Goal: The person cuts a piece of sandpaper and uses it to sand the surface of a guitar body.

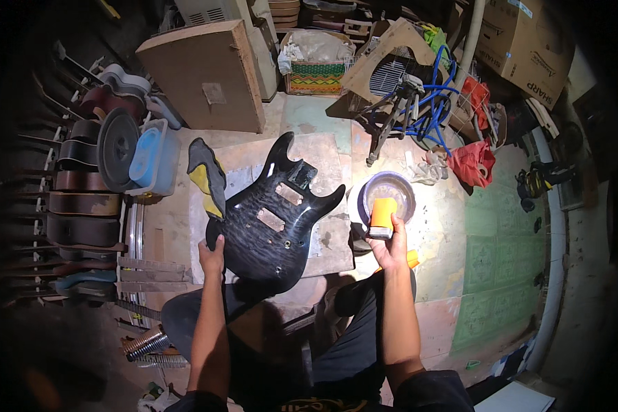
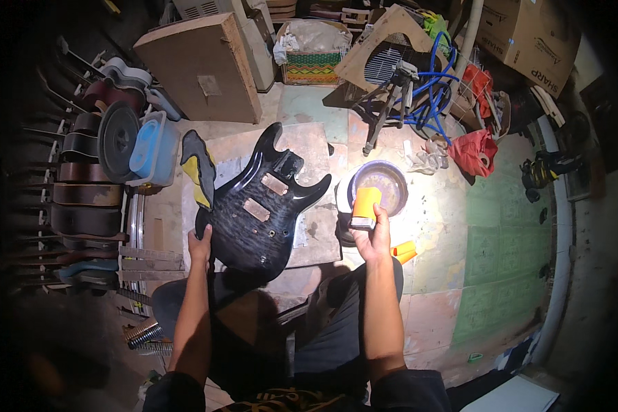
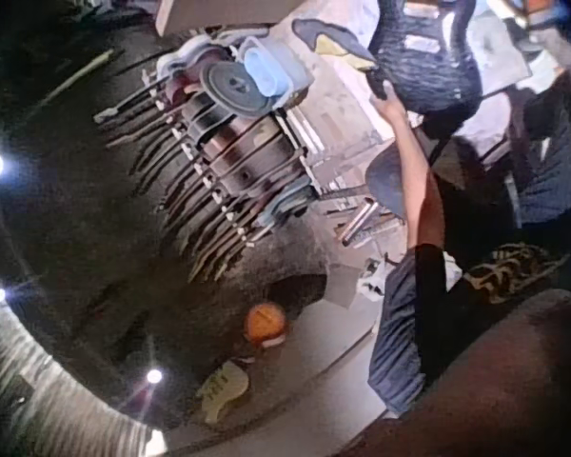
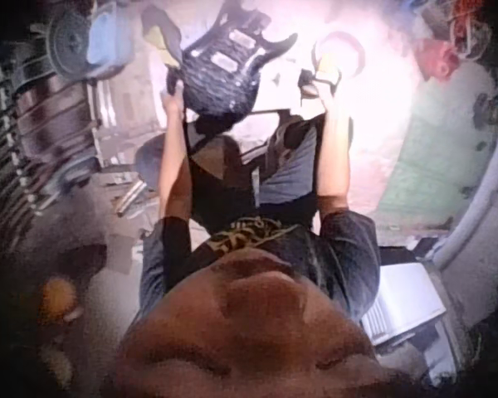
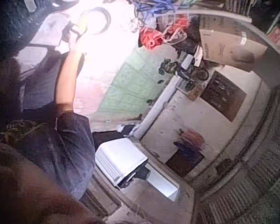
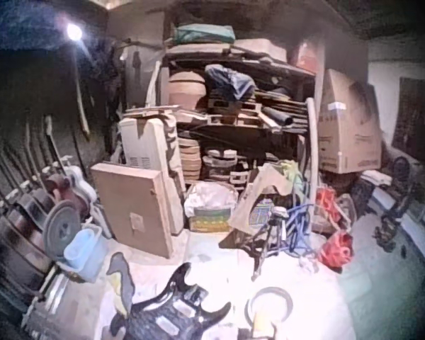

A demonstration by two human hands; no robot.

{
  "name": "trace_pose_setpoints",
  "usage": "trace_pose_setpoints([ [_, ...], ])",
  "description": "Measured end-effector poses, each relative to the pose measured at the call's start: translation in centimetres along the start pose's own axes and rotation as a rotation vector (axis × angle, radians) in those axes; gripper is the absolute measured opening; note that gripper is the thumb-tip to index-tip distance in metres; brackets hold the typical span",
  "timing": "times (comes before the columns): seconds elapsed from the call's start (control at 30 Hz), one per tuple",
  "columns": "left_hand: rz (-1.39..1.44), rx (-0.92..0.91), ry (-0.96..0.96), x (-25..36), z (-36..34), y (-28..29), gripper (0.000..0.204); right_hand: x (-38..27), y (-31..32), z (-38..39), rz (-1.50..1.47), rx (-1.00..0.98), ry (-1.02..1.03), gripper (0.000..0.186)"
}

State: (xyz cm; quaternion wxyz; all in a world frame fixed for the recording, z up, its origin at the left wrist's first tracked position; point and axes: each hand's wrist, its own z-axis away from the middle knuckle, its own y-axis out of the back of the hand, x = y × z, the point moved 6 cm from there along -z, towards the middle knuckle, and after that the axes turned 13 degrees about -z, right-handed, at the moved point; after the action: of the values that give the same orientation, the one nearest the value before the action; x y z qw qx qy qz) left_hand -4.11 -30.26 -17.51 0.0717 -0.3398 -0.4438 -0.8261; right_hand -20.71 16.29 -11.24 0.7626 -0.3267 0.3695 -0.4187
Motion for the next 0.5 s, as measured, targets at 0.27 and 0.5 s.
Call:
trace_pose_setpoints([
  [0.27,-0.058,0.093,0.011,-2.0,4.2,0.1,0.058,4.3,-1.0,1.1,-0.172,-0.126,-0.312,0.047],
  [0.5,-0.517,0.521,-0.254,0.9,10.1,0.6,0.053,7.8,-2.8,3.5,-0.283,-0.249,-0.545,0.048],
])
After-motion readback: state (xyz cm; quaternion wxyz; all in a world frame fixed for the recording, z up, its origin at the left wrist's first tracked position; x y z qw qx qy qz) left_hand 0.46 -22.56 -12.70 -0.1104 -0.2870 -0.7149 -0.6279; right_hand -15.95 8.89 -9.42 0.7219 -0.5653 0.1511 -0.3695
